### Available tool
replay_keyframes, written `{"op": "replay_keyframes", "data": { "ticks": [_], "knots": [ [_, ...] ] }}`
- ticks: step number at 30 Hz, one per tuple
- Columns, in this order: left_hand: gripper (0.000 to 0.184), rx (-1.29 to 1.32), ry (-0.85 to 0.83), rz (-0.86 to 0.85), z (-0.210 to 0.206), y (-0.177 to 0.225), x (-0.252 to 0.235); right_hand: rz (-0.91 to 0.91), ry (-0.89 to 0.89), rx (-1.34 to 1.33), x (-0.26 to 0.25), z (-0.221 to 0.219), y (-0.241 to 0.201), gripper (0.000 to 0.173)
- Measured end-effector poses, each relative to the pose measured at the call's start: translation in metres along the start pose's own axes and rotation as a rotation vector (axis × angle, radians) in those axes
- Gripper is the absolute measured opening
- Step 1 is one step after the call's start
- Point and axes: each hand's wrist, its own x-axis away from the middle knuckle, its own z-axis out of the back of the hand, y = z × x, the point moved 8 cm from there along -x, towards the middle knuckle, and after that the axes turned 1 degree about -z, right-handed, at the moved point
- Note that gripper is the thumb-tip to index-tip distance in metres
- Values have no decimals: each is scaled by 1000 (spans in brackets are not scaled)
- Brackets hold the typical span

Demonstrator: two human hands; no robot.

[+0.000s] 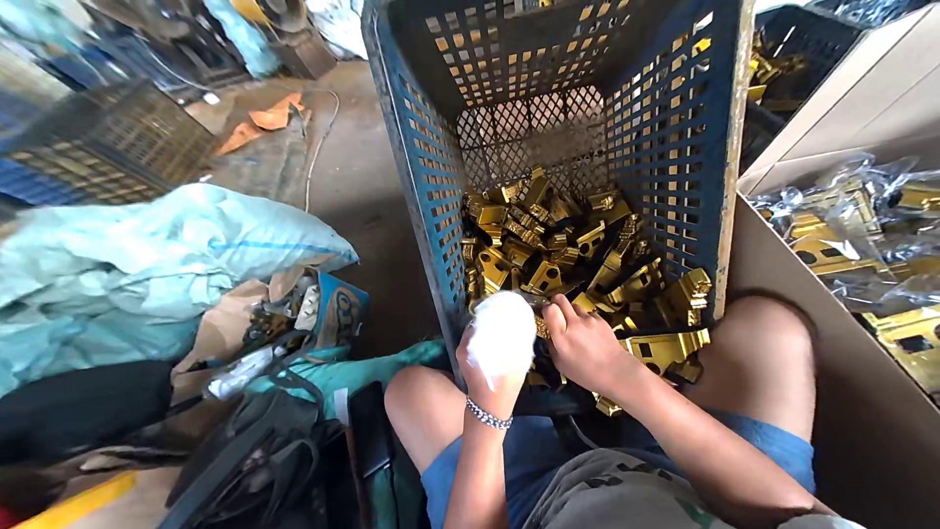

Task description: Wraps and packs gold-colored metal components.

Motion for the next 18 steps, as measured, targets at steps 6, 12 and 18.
{"op": "replay_keyframes", "data": {
  "ticks": [6, 12, 18],
  "knots": [
    [34, 33, -123, -124, -2, 28, 15, -273, -138, -510, -19, -8, 23, 60],
    [59, 601, 54, 618, -11, -45, 31, -306, -197, -920, -13, -6, 41, 61],
    [25, 1088, -268, 479, -15, 13, 23, -321, 354, -1130, 3, 11, 79, 18]
  ]
}}
